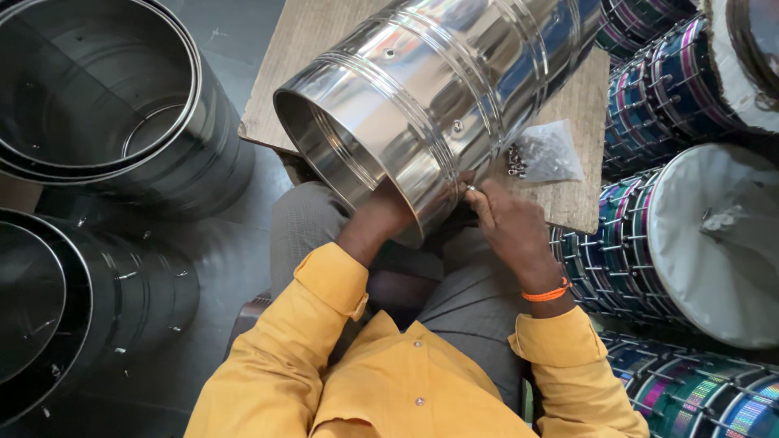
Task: The person inserts and tightens metal tension rods into the lugs of a silver drum shell. They pick up each rod from a plastic bag, insert it into a hole, and turn it by hand to secure it.
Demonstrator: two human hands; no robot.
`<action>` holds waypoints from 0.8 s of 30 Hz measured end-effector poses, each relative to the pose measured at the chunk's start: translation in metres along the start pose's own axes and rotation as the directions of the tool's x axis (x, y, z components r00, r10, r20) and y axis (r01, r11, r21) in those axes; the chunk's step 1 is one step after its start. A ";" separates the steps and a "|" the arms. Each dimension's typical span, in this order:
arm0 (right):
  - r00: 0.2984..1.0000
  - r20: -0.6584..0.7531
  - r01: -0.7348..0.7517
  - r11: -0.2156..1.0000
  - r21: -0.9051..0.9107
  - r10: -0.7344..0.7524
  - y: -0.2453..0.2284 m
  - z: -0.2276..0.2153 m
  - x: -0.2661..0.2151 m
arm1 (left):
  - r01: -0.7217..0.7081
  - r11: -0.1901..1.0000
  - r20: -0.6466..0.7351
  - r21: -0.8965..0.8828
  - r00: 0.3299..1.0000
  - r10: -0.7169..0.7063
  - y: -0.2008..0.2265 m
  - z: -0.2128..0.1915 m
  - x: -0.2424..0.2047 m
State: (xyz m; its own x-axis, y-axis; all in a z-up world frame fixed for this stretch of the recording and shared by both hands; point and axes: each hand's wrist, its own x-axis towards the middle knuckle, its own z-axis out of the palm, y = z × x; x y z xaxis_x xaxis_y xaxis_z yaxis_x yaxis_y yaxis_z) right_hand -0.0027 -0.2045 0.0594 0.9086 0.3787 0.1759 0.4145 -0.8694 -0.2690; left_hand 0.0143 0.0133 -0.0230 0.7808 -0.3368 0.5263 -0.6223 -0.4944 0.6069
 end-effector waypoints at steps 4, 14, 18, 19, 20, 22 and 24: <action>0.999 0.023 -0.024 0.998 -0.051 0.025 -0.003 0.000 0.002 | -0.020 0.996 0.048 0.088 0.999 0.016 0.002 -0.004 0.004; 1.000 -0.019 0.009 0.999 -0.037 -0.010 -0.007 -0.001 0.002 | 0.053 0.989 0.041 -0.140 0.998 -0.048 0.020 -0.031 0.008; 1.000 -0.007 0.019 0.997 -0.079 -0.019 -0.009 -0.004 0.002 | -0.038 0.999 -0.050 -0.001 0.998 0.038 0.021 -0.030 0.009; 1.000 -0.012 0.020 0.995 -0.097 -0.021 -0.008 -0.003 0.003 | -0.038 0.998 -0.050 0.046 0.998 0.041 0.019 -0.032 0.010; 1.000 -0.009 0.018 0.994 -0.112 -0.019 -0.008 -0.002 0.003 | -0.033 0.995 -0.047 0.089 0.998 0.037 0.020 -0.031 0.008; 1.000 -0.004 0.018 0.994 -0.106 -0.019 -0.008 -0.002 0.002 | -0.047 0.996 -0.056 0.075 0.997 0.052 0.019 -0.032 0.007; 1.000 -0.002 0.024 0.998 -0.063 -0.024 -0.009 -0.004 0.002 | -0.040 0.997 -0.060 0.064 0.997 0.044 0.019 -0.032 0.006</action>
State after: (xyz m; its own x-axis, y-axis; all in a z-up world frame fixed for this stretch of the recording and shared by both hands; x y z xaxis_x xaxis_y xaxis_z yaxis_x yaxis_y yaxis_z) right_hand -0.0043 -0.1973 0.0660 0.8981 0.3992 0.1844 0.4324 -0.8781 -0.2049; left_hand 0.0057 0.0276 0.0113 0.7479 -0.3093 0.5873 -0.6482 -0.5307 0.5460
